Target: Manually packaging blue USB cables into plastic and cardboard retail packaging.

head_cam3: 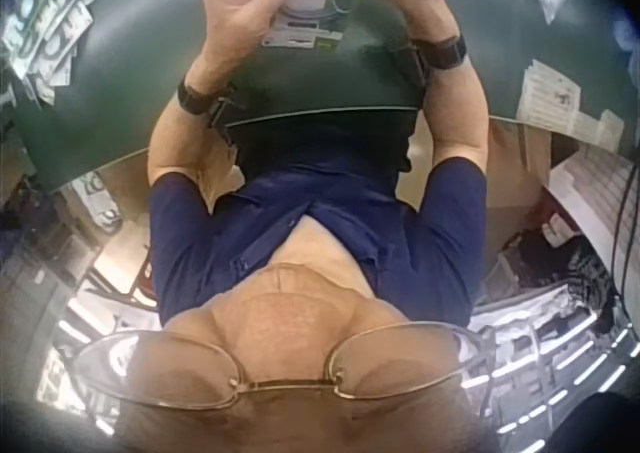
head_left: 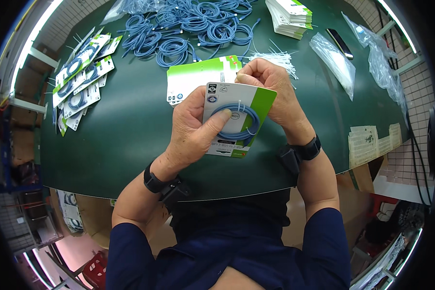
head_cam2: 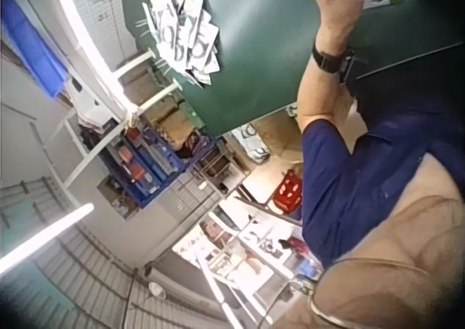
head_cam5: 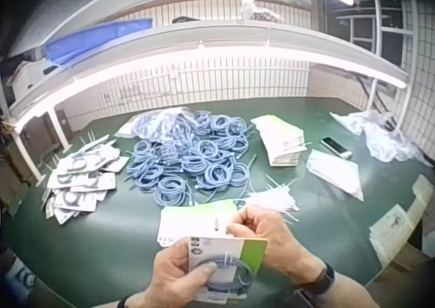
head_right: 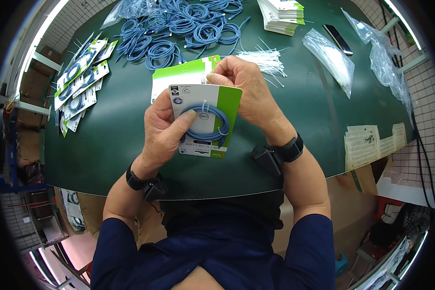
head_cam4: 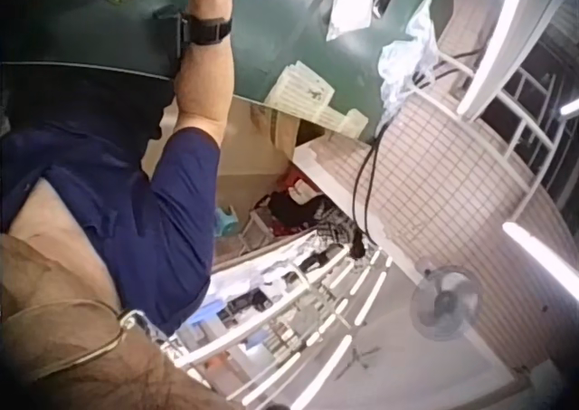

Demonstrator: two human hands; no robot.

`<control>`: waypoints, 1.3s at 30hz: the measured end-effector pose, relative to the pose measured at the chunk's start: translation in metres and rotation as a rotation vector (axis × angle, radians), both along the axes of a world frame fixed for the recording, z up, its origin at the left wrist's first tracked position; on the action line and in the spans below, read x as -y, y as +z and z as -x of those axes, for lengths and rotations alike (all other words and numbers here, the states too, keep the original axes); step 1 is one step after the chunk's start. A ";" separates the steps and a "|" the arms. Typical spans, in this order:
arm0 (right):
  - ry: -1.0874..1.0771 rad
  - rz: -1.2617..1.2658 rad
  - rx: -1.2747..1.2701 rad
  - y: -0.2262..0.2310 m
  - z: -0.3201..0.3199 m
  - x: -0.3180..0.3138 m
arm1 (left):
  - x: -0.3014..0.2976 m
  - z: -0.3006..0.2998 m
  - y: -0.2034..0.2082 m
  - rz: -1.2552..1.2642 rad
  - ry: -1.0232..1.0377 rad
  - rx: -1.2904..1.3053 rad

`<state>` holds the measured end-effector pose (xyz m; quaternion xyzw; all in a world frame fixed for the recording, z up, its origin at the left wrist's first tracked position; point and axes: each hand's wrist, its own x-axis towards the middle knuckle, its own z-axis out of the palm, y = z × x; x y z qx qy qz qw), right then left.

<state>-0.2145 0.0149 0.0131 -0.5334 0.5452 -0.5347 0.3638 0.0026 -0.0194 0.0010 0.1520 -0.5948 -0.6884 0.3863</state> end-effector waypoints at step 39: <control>0.038 -0.010 0.206 -0.004 -0.036 -0.010 | 0.016 -0.002 0.017 1.007 0.690 0.357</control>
